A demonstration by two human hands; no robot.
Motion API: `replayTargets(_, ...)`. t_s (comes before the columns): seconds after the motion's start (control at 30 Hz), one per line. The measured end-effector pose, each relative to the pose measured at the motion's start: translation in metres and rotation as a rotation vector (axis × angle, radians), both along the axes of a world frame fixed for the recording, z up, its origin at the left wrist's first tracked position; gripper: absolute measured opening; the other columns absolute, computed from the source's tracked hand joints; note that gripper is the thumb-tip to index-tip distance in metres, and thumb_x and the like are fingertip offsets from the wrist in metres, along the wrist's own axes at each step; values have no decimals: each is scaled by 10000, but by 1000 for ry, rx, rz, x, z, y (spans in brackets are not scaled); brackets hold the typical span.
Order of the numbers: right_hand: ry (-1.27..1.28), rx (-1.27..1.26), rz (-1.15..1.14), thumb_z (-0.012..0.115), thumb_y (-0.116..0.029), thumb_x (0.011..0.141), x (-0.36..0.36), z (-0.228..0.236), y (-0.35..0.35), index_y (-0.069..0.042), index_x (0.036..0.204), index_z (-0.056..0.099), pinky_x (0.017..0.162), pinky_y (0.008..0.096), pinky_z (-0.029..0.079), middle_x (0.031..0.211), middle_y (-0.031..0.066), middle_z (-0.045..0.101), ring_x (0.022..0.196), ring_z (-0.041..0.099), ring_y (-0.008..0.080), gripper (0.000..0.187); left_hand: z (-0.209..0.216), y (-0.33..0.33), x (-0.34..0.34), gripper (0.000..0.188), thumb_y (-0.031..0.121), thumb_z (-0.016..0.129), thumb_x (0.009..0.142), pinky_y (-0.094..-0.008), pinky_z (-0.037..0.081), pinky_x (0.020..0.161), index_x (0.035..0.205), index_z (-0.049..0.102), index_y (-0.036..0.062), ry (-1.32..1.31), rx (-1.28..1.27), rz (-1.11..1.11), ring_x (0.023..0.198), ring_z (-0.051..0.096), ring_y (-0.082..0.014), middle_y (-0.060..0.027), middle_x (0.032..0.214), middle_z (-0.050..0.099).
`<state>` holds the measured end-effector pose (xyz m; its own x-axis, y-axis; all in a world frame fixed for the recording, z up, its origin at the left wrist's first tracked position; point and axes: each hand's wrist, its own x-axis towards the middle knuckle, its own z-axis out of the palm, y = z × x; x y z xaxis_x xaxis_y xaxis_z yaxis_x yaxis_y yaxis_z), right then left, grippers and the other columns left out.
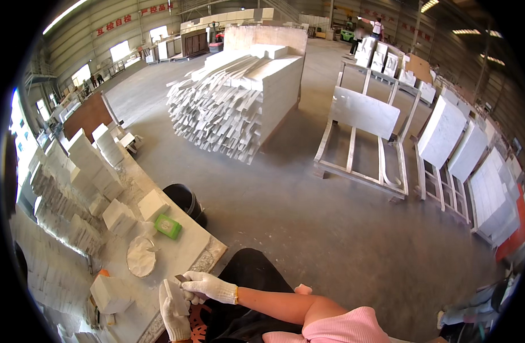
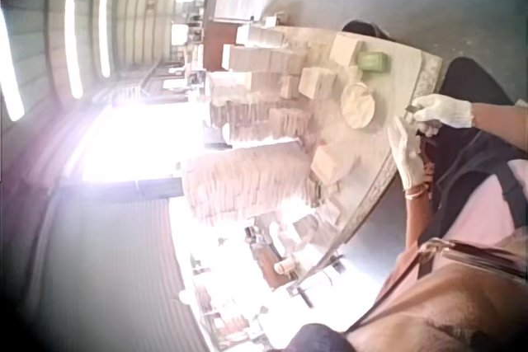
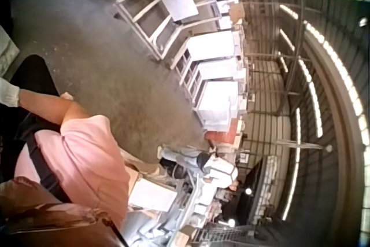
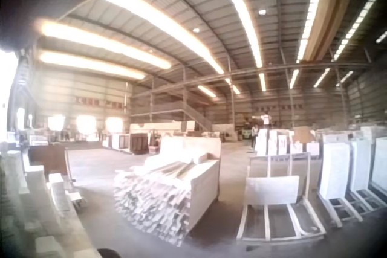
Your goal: The person applies a white paste to the edges of small square ceramic tiles using a metal spatula, then smooths and cleans the edges with a green sponge. The person handles tiles one at a time, repeatedly dipping the spatula into a bowl of paste and wiping the tile edges.
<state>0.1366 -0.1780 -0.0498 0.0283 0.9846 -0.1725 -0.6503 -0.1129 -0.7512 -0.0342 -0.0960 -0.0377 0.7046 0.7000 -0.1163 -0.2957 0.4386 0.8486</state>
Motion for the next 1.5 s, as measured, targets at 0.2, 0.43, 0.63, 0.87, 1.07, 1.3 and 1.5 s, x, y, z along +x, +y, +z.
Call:
replayTargets(0.2, 24, -101, -121, 647, -377, 1007, -26, -7, -2, -59, 1360, 518, 465, 192, 338, 794, -31, 562, 561, 452, 32, 492, 4, -20, 20, 841, 393, 673, 945, -255, 433, 705, 1559, 285, -31, 238, 246, 225, 879, 550, -115, -66, 1186, 589)
replayTargets(0.43, -210, -87, -113, 740, -326, 938, -31, 3, 6, -68, 1409, 515, 490, 182, 386, 1156, 14, 670, 657, 509, 13, 582, -6, -8, -2, 809, 62, 647, 932, -403, 469, 1067, 1568, 172, -95, 208, 106, 373, 1296, 542, -316, -210, 1481, 482)
replayTargets(0.63, -210, -126, -84, 708, -159, 874, -17, 15, -9, -9, 1311, 585, 522, 199, 421, 1045, 38, 663, 700, 552, 51, 478, -19, -2, -36, 421, 60, 660, 944, -370, 563, 954, 1338, 553, -40, -44, -378, 195, 1078, 675, -231, -126, 1242, 666)
replayTargets(0.87, -421, -300, -124, 705, -127, 838, -7, 22, -34, 29, 1107, 646, 440, 193, 338, 761, 12, 603, 488, 451, 51, 317, -7, -19, -32, 466, 79, 716, 922, -367, 550, 969, 1344, 565, -49, 23, -455, 2, 1087, 670, -206, -124, 1229, 682)
replayTargets(1.07, -500, -268, -285, 713, -172, 917, 14, 24, -10, 18, 1066, 662, 435, 210, 316, 716, 18, 628, 471, 445, 52, 247, -4, -31, -26, 460, 108, 732, 921, -346, 551, 965, 1328, 579, -44, 56, -448, -49, 1079, 673, -180, -104, 1226, 687)
replayTargets(1.3, -491, -304, -377, 684, -199, 972, 26, 33, -7, 20, 1097, 673, 433, 224, 307, 738, 55, 673, 461, 444, 54, 252, 2, -37, -26, 468, 114, 746, 915, -332, 546, 957, 1329, 584, -29, 41, -455, -67, 1079, 666, -165, -85, 1223, 684)
replayTargets(1.5, -639, -285, -376, 709, -173, 953, 17, 44, -10, 13, 1171, 685, 501, 213, 399, 851, 63, 717, 539, 521, 55, 288, -2, -39, -31, 448, 175, 753, 924, -310, 534, 950, 1298, 598, -18, 103, -353, -40, 1067, 646, -130, -61, 1197, 684)
